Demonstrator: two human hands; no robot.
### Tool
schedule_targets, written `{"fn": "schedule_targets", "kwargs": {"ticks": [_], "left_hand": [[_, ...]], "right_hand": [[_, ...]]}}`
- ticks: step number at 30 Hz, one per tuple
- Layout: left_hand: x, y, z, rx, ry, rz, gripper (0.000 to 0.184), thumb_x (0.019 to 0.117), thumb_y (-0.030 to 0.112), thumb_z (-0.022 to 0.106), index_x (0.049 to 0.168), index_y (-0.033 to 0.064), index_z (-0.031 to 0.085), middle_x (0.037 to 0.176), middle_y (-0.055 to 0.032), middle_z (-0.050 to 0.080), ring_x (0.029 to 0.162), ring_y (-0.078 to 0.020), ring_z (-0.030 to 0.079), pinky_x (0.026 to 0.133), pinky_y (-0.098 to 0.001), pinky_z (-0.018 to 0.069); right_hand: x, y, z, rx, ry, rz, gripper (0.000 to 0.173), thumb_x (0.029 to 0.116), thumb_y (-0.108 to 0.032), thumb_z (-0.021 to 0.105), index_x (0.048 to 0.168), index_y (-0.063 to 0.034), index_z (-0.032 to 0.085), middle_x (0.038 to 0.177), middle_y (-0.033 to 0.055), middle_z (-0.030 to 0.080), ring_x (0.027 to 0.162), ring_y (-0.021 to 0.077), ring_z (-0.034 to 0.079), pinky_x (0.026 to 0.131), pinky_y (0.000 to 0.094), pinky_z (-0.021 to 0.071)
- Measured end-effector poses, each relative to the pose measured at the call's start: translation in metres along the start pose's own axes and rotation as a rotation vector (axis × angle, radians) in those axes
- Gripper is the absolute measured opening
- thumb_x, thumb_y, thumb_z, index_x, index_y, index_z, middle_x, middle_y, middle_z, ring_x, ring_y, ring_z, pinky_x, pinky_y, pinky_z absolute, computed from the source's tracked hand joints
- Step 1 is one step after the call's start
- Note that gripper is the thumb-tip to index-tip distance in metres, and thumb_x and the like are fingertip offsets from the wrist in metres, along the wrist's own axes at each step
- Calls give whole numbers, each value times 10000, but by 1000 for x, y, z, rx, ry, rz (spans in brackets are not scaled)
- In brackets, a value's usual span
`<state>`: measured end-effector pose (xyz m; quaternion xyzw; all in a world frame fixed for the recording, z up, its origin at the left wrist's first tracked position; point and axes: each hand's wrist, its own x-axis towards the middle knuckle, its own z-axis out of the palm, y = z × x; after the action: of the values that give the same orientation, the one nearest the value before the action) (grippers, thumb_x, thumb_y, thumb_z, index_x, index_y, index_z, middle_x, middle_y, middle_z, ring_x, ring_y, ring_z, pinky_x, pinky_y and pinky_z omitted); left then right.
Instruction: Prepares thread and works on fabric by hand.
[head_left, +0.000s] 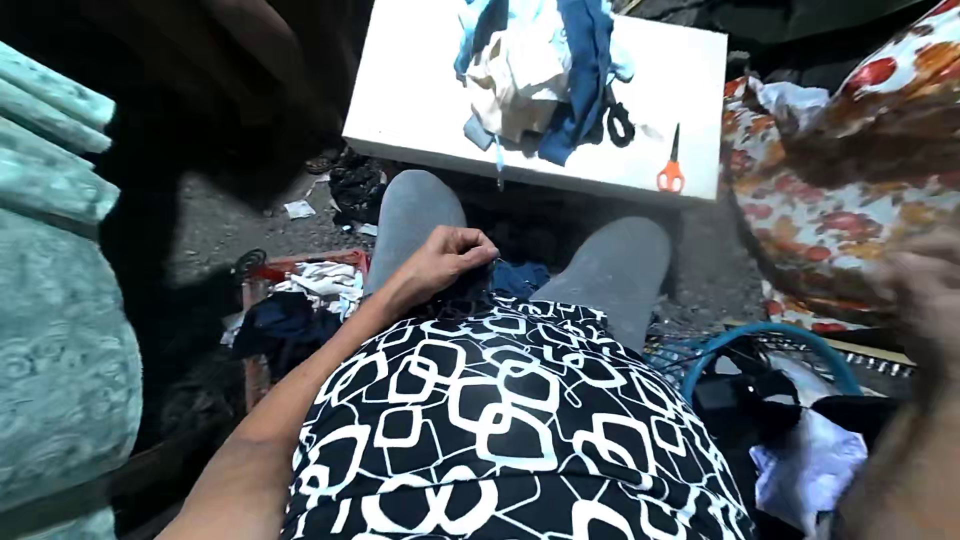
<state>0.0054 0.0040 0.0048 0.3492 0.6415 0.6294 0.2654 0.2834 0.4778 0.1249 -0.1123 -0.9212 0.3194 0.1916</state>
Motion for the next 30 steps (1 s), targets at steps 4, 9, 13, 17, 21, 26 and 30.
{"fn": "schedule_targets", "kwargs": {"ticks": [4,9,13,17,21,26,30], "left_hand": [[-3,4,4,11,-40,-2,193,1025,126,589,878,50,689,695,38,626,619,-13,572,584,-195,484],[-9,4,0,-39,-12,-2,180,1023,107,576,895,55,691,721,42,647,646,-11,597,612,-193,508],[-7,3,5,-63,10,-11,175,1020,101,581,887,59,689,710,46,640,637,-12,594,604,-189,505],[-1,2,13,-13,-7,52,175,1026,119,580,909,47,690,728,42,642,656,-7,594,620,-187,506],[0,4,15,29,27,102,149,1017,104,586,923,41,684,754,44,653,679,2,602,644,-179,513],[-12,3,7,76,135,137,137,1020,102,582,938,44,676,763,36,644,668,5,588,639,-170,503],[-21,1,8,122,114,118,155,1052,122,546,960,57,651,749,5,608,621,-23,549,587,-168,471]], "right_hand": [[64,-46,94,-346,-222,-6,237,1036,-76,512,1169,74,637,1029,306,674,903,453,675,833,678,513],[106,-9,113,-665,-346,278,173,923,-3,660,1076,76,660,1056,390,642,1038,630,599,834,826,422],[90,-6,130,-787,-308,515,321,906,-53,712,1108,180,624,1166,470,574,1139,677,533,892,843,387],[74,-75,189,-200,-275,42,416,1023,-232,601,1341,37,608,1329,239,638,1256,380,609,1080,588,468],[44,-149,261,465,-652,-118,656,941,-223,695,1487,43,446,1266,131,672,1148,142,654,1015,334,539],[36,-171,262,263,-590,-345,243,1055,-125,499,1034,-24,719,766,42,659,647,98,589,629,293,510],[53,-176,258,431,-364,-433,249,1030,-78,513,914,29,705,1127,135,666,1075,170,643,948,314,545]]}}
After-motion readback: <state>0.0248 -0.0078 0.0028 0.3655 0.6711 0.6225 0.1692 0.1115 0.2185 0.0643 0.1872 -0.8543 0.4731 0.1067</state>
